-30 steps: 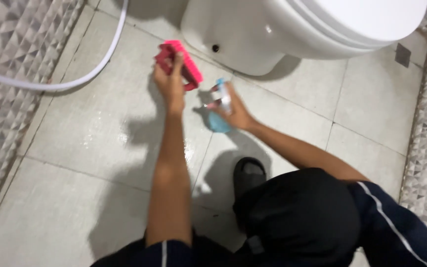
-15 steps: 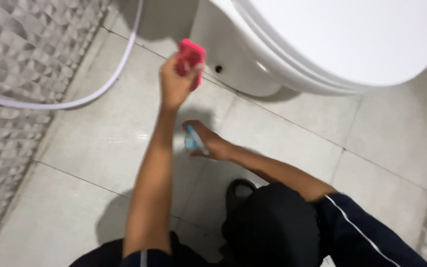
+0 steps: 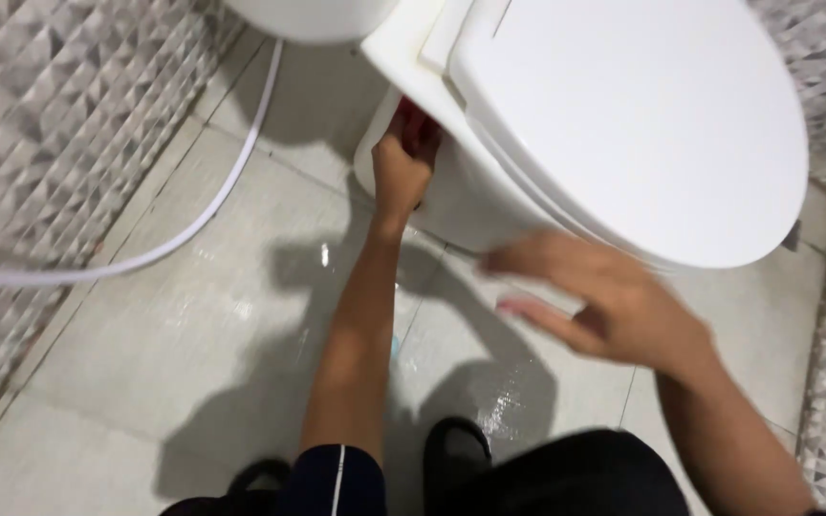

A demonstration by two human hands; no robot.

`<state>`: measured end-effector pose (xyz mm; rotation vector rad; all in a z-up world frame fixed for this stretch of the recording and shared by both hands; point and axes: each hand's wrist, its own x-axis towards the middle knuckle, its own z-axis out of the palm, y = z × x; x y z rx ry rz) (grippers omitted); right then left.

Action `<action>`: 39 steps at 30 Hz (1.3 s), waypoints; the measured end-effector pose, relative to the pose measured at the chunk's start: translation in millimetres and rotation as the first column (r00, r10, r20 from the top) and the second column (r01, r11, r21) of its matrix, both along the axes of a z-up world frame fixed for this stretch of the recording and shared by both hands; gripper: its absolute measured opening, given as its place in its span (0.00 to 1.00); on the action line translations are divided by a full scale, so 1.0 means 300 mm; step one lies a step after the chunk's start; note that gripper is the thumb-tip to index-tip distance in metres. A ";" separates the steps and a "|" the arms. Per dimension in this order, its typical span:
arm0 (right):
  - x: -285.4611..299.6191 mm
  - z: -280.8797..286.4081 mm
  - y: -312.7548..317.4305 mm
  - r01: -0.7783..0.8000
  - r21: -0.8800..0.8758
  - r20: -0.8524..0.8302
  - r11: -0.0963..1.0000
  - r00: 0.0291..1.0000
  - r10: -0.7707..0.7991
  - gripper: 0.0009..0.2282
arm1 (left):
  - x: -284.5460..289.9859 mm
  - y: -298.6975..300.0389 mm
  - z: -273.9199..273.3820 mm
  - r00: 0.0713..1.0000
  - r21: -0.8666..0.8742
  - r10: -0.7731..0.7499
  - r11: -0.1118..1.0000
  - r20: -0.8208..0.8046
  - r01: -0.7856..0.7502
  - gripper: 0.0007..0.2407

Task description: The person cleans a white toilet by spraying a blue liquid cleaner onto the seat and scrubbing it with a pink brush. They repeatedly apply the cleaner and scrub the top and sides of the toilet seat and the base of the bowl.

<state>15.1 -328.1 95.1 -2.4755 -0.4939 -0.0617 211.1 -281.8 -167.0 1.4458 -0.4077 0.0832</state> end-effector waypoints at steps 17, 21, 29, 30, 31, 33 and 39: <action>0.275 -0.020 0.005 0.316 -0.589 0.116 0.744 0.944 -0.310 0.27 | 0.083 -0.048 0.030 0.998 0.037 -0.055 0.998 -0.033 0.056 0.13; 0.268 -0.036 -0.015 0.353 -0.511 0.109 0.784 0.931 -0.348 0.25 | 0.000 -0.031 -0.085 0.996 -0.093 0.087 0.992 -0.036 -0.090 0.21; 0.269 -0.041 -0.031 0.345 -0.551 0.134 0.760 0.935 -0.328 0.23 | -0.011 -0.094 -0.199 0.975 0.030 0.186 0.983 -0.120 -0.184 0.19; 0.268 -0.039 -0.036 0.353 -0.555 0.146 0.753 0.933 -0.330 0.23 | -0.001 -0.097 -0.186 0.973 0.040 0.182 0.983 -0.139 -0.178 0.18; 0.267 -0.038 -0.030 0.346 -0.553 0.140 0.758 0.935 -0.325 0.23 | -0.007 -0.099 -0.169 0.972 0.046 0.188 0.982 -0.143 -0.183 0.18; 0.266 -0.031 -0.023 0.360 -0.556 0.166 0.749 0.931 -0.324 0.23 | -0.014 -0.114 -0.128 0.969 0.056 0.165 0.986 -0.181 -0.158 0.16; 0.260 -0.031 -0.032 0.355 -0.557 0.169 0.751 0.933 -0.317 0.23 | -0.056 -0.149 -0.039 0.958 0.061 0.121 0.992 -0.261 -0.109 0.12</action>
